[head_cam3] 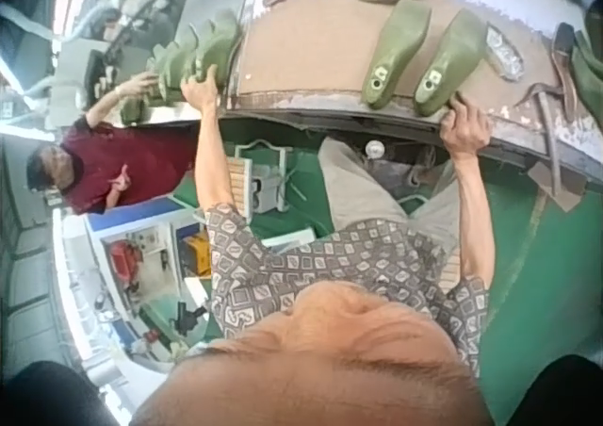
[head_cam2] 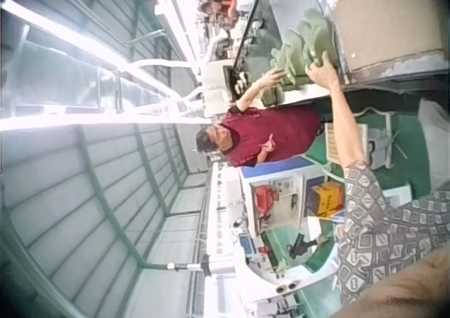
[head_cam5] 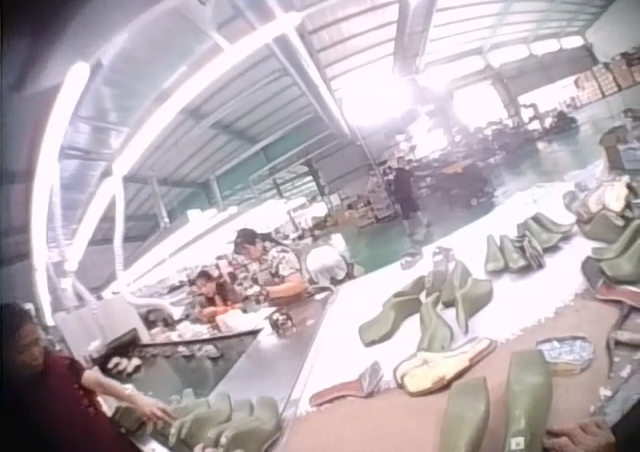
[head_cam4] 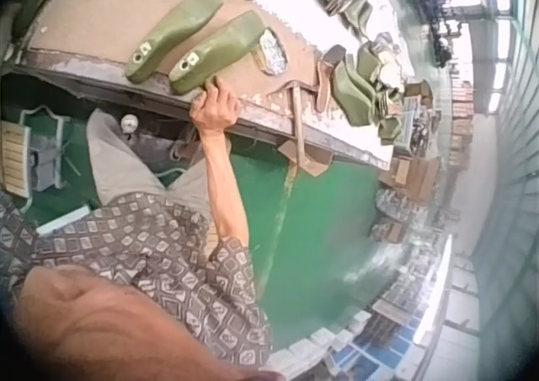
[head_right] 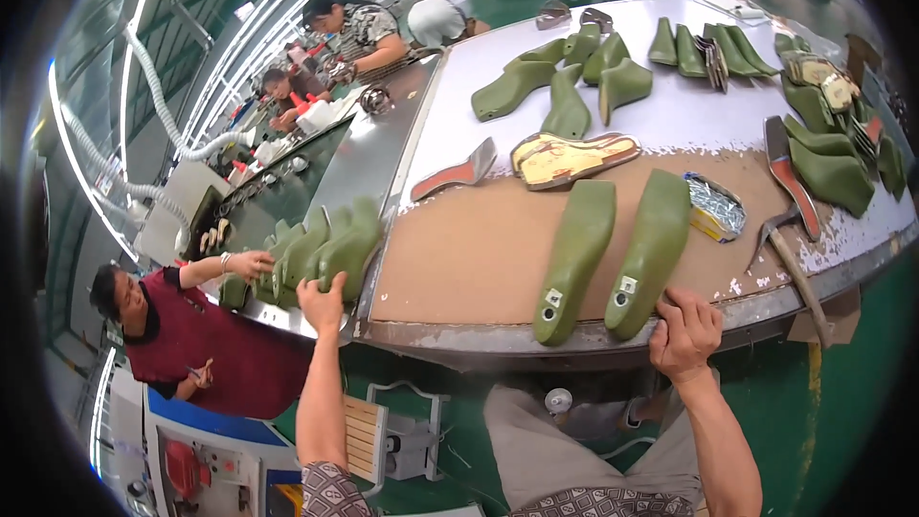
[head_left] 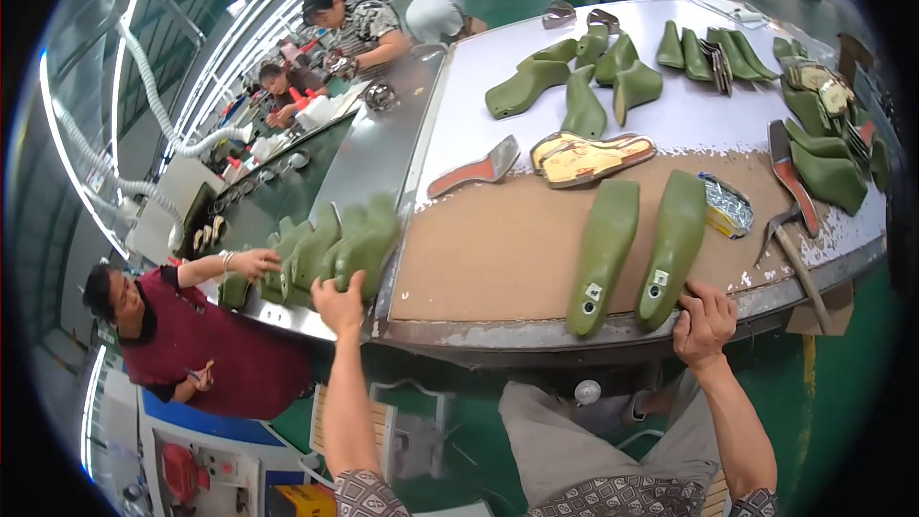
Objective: Attaching soles to shoe lasts using a hammer and tacks.
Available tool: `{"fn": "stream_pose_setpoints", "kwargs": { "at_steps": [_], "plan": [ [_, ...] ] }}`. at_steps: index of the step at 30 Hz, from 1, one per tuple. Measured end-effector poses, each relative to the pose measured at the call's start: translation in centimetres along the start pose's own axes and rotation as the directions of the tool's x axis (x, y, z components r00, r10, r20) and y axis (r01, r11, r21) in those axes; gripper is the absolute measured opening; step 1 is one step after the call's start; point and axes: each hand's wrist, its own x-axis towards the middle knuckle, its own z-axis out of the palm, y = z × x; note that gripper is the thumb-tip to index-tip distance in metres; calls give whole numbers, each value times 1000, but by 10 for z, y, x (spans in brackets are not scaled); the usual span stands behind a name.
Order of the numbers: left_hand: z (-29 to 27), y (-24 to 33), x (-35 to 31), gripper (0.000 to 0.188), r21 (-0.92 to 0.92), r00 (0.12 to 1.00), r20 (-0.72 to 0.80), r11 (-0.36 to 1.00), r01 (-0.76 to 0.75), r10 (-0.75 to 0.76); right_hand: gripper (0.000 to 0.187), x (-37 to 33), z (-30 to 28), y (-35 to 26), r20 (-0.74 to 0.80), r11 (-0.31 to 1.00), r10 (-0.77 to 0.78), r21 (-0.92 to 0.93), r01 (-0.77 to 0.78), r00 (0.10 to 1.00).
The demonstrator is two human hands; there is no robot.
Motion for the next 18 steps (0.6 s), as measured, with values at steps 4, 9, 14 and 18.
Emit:
{"fn": "stream_pose_setpoints", "kwargs": {
  "at_steps": [4, 9, 14, 18],
  "plan": [
    [19, -31, 28, 61, 126, 998, 41, 991, 40, -46, 21, -5, -3, 13, -22, 999, 22, -33, -23, 1000],
    [-3, 27, 9, 60, 4, 984, -140, 994, 112, -111, 21, -1, 0, 5, -37, 999, 43, -26, -44, 998],
    [-132, 264, -160, 67, -717, 714, 304, 645, -265, 631, 18, -4, 3, 2, -17, 999, 36, -5, -36, 999],
    [-117, 348, -218, 68, -607, 813, 269, 746, -273, 516, 17, -8, -3, 16, -16, 998, 48, -32, -49, 999]
  ]
}}
